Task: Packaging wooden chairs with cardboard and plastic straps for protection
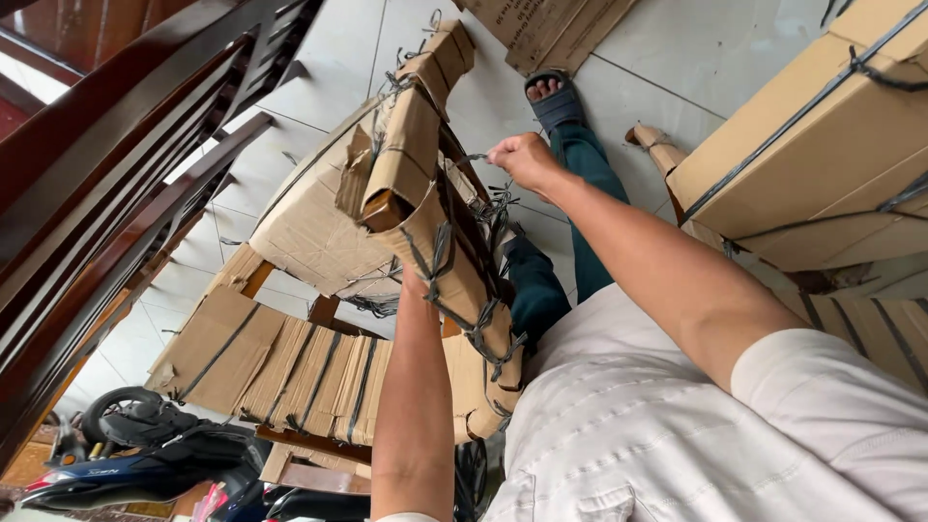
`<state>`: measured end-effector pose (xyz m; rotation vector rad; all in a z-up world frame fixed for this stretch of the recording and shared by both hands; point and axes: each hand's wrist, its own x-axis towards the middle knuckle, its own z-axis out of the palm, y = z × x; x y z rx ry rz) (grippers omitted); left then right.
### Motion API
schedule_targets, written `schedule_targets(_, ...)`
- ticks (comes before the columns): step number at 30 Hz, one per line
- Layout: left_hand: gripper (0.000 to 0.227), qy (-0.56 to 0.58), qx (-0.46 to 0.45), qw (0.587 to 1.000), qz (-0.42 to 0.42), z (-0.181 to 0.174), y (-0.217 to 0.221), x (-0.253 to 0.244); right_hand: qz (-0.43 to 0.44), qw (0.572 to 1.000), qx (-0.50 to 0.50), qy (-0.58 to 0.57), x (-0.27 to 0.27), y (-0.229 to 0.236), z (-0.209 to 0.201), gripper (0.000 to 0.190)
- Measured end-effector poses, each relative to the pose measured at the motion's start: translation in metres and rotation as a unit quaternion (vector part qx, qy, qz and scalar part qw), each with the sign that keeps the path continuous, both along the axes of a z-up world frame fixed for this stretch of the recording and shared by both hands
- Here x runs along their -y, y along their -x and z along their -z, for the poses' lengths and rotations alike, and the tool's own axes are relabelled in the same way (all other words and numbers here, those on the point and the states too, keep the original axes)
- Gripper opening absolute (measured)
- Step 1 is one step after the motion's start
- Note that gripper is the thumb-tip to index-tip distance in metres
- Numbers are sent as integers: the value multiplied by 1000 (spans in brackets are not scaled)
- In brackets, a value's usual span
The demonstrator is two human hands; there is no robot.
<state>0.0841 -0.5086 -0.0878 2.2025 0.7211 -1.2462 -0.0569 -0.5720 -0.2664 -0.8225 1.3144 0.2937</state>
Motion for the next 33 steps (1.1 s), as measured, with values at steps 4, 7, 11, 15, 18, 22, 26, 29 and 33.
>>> schedule_targets(4, 41, 1, 20, 999, -28, 34, -7, -13, -32, 999, 41, -17, -2, -15, -1, 16)
schedule_targets(7, 36, 6, 36, 998, -47, 58, -13, -26, -62, 995, 69, -28, -2, -31, -5, 13)
schedule_targets(11, 30, 14, 60, 995, -80, 68, -22, -44, -62, 993, 95, -40, -9, -50, -4, 14)
schedule_targets(15, 24, 28, 91, 988, -120, 74, -32, -50, -72, 991, 112, -19, -14, -61, 0, 17)
schedule_targets(18, 19, 43, 118, 980, -153, 87, -39, -49, -96, 988, 117, -3, -10, -63, -6, 17)
schedule_targets(22, 13, 72, 155, 966, -196, 103, -54, -49, -165, 978, 125, 29, -2, -67, -20, 20)
schedule_targets(26, 8, 92, 184, 949, -239, 116, -58, -65, -177, 976, 124, 23, 5, -62, -22, 23)
schedule_targets(29, 6, 102, 206, 934, -272, 119, -57, -81, -183, 974, 131, 13, 31, -60, -46, 23)
schedule_targets(33, 8, 141, 241, 905, -320, 140, -62, -113, -321, 931, 159, 66, 84, -48, -88, 25)
